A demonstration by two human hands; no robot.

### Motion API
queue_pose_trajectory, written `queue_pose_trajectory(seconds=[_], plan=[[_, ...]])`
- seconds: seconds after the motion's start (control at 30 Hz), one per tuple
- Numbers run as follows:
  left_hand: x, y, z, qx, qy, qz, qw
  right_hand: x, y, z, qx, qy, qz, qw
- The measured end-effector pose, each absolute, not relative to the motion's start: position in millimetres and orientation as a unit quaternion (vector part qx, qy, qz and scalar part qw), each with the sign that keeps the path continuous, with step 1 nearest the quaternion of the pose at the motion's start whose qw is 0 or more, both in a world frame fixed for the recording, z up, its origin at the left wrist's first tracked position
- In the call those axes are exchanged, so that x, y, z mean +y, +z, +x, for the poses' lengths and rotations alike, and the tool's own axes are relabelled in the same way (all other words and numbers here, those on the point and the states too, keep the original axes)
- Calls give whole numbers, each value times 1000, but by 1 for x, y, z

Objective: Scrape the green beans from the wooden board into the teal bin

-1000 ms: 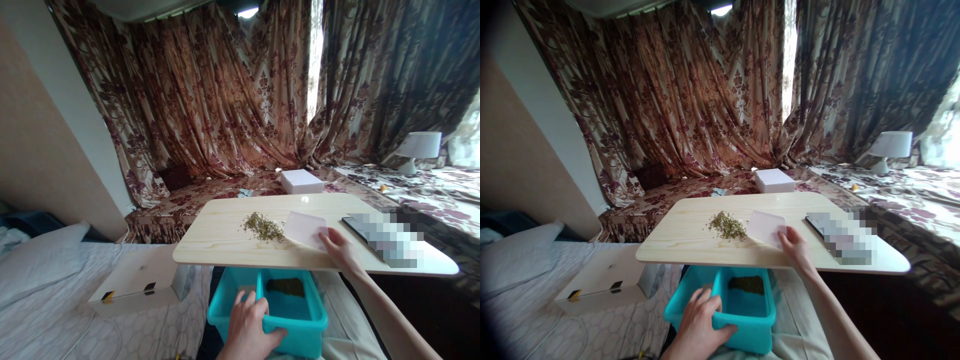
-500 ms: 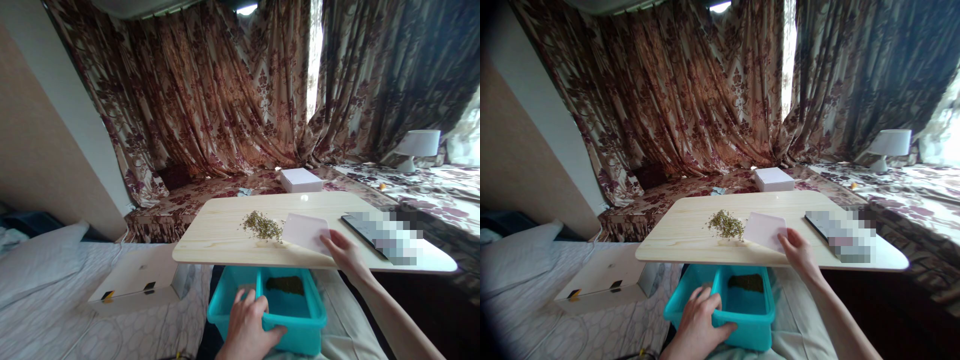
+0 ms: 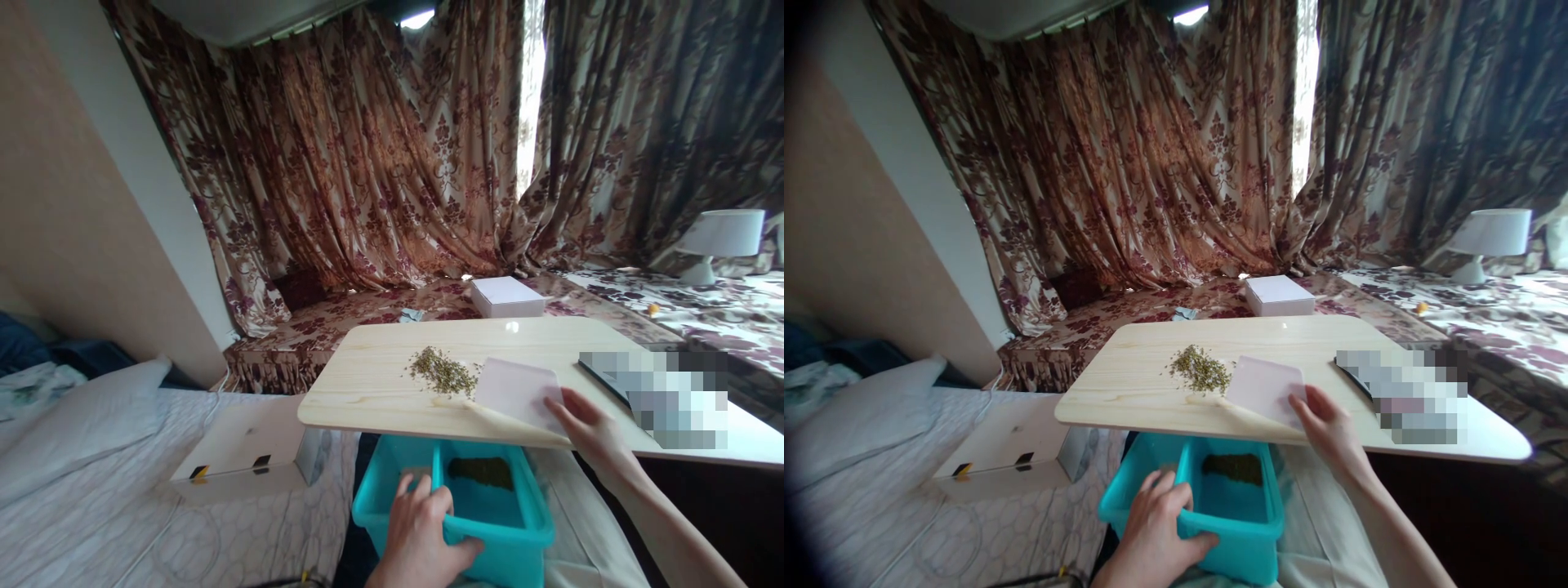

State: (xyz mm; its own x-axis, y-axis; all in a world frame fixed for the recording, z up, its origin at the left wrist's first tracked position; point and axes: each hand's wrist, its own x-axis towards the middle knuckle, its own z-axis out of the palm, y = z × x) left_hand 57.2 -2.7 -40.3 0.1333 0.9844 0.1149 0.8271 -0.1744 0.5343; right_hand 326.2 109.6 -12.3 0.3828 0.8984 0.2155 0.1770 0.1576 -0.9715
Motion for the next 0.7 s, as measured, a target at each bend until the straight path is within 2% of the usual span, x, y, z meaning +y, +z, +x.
queue_pose_trajectory(seconds=[0.23,0.7], plan=[[-2,-40,57,616,228,734,175,95,12,317,-487,311,-577,577],[-3,-37,57,614,223,738,168,105,10,313,-489,306,-567,588]])
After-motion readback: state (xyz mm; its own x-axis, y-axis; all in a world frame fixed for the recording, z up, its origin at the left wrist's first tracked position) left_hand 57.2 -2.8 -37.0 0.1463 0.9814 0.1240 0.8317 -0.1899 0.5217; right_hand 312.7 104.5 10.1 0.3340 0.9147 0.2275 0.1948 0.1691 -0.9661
